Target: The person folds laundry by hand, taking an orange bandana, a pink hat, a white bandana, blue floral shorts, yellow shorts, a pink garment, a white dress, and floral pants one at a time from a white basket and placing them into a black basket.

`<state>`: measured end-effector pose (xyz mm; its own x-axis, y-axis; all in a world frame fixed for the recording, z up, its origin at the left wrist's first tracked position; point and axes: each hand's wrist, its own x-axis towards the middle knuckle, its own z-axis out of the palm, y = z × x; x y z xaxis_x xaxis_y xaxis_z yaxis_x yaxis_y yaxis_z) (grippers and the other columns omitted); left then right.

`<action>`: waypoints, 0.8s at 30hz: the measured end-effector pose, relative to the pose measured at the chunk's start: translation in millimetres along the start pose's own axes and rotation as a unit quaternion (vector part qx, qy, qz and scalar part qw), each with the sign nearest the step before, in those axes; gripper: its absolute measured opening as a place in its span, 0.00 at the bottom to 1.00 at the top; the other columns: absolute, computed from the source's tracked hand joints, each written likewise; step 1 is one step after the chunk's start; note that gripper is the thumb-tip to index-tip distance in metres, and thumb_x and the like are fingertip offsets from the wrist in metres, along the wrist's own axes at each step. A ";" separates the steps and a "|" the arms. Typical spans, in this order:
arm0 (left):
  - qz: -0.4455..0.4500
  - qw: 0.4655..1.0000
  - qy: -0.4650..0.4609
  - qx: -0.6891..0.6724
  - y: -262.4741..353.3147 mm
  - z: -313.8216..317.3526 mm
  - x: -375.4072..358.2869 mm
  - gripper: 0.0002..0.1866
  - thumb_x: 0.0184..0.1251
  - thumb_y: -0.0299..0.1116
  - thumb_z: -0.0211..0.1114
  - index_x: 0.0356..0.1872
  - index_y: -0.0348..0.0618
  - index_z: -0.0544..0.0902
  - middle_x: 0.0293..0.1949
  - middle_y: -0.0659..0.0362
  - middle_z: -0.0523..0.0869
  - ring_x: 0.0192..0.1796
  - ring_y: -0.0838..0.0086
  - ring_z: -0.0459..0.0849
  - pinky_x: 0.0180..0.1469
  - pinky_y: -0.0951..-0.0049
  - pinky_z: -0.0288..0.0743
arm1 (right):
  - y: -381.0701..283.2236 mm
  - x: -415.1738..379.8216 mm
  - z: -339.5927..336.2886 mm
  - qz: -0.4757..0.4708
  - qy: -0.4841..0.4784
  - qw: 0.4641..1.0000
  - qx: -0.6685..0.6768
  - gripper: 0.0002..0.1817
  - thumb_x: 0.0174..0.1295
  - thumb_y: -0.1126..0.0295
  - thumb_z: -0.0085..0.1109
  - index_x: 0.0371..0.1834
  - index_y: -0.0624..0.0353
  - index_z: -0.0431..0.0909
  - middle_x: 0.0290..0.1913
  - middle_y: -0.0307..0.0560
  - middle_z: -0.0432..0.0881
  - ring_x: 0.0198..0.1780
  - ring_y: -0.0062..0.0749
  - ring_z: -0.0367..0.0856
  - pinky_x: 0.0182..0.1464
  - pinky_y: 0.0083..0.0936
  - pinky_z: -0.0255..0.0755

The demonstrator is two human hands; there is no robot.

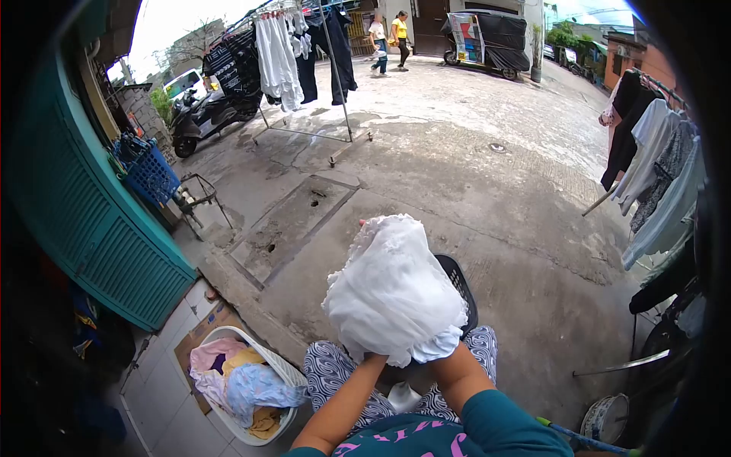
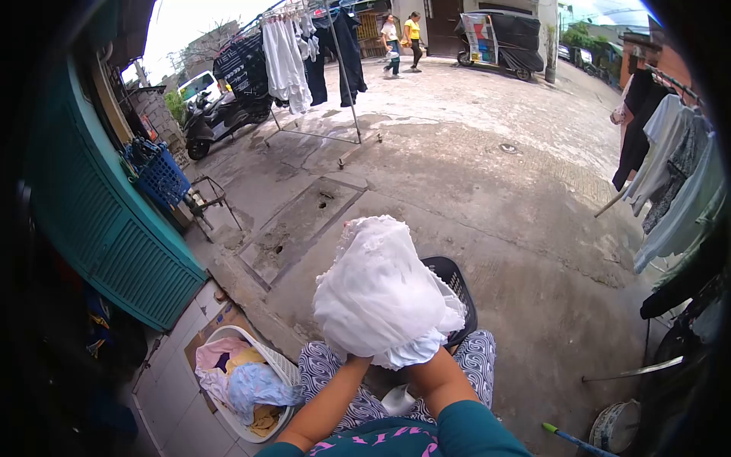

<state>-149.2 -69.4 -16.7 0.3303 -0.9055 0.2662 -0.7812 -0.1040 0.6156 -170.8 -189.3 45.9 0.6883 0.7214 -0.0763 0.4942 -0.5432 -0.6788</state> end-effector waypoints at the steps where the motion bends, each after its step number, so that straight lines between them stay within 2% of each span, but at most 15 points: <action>1: 0.000 1.000 -0.016 -0.001 -5.7 -15.3 -11.0 0.17 0.55 0.37 0.57 0.43 0.37 0.77 0.43 0.48 0.80 0.48 0.59 0.77 0.50 0.62 0.68 | 0.6 -0.2 -2.5 0.004 0.013 1.000 -0.005 0.27 0.60 0.59 0.48 0.61 0.60 0.62 0.63 0.52 0.63 0.63 0.42 0.61 0.64 0.30 0.52; 10: -0.035 0.983 -0.177 -0.026 -10.4 -13.7 -45.6 0.18 0.56 0.38 0.57 0.44 0.37 0.76 0.45 0.49 0.79 0.49 0.61 0.76 0.52 0.64 0.67 | -0.5 -20.2 14.8 0.044 0.115 0.992 -0.012 0.27 0.60 0.58 0.47 0.61 0.59 0.62 0.62 0.52 0.64 0.62 0.42 0.62 0.64 0.30 0.53; 13: -0.052 0.971 -0.231 -0.035 -24.6 -31.2 -65.3 0.19 0.56 0.39 0.56 0.45 0.37 0.76 0.46 0.49 0.79 0.50 0.61 0.76 0.53 0.64 0.66 | -3.1 -25.3 21.9 0.058 0.146 0.988 -0.009 0.27 0.60 0.58 0.47 0.61 0.59 0.62 0.62 0.52 0.65 0.62 0.43 0.62 0.64 0.31 0.54; 14: -0.059 0.966 -0.248 -0.040 -24.1 -52.8 -43.1 0.19 0.56 0.39 0.56 0.45 0.37 0.76 0.46 0.49 0.79 0.50 0.61 0.76 0.53 0.64 0.66 | -4.1 -27.9 25.1 0.063 0.154 0.986 -0.007 0.27 0.60 0.58 0.47 0.61 0.59 0.62 0.62 0.52 0.65 0.62 0.43 0.63 0.63 0.31 0.54; 16: -0.075 0.954 -0.287 -0.049 -36.4 -53.0 -82.5 0.19 0.57 0.39 0.56 0.45 0.37 0.76 0.47 0.49 0.79 0.51 0.62 0.76 0.54 0.65 0.66 | -5.4 -29.9 33.9 0.073 0.172 0.982 0.002 0.27 0.60 0.57 0.47 0.61 0.58 0.62 0.62 0.52 0.65 0.62 0.43 0.63 0.63 0.31 0.54; 22: -0.133 0.907 -0.392 -0.073 -32.2 -91.5 -47.1 0.20 0.57 0.40 0.56 0.46 0.36 0.76 0.48 0.49 0.78 0.52 0.63 0.75 0.55 0.66 0.65 | -10.8 -39.1 53.8 0.095 0.217 0.971 0.029 0.27 0.61 0.57 0.47 0.61 0.58 0.63 0.61 0.52 0.66 0.61 0.43 0.64 0.63 0.31 0.55; 24: -0.154 0.888 -0.425 -0.081 -20.9 -76.6 -36.9 0.20 0.57 0.40 0.55 0.47 0.36 0.76 0.49 0.49 0.78 0.52 0.64 0.75 0.55 0.66 0.64 | -13.5 -42.7 55.0 0.102 0.229 0.967 0.039 0.27 0.61 0.56 0.47 0.61 0.58 0.63 0.61 0.52 0.66 0.61 0.43 0.64 0.63 0.31 0.55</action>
<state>-104.4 -2.3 17.4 -0.0587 -0.8349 -0.5473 -0.6134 -0.4024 0.6796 -236.0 -189.1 18.3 0.9393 0.3265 0.1056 0.2940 -0.6069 -0.7384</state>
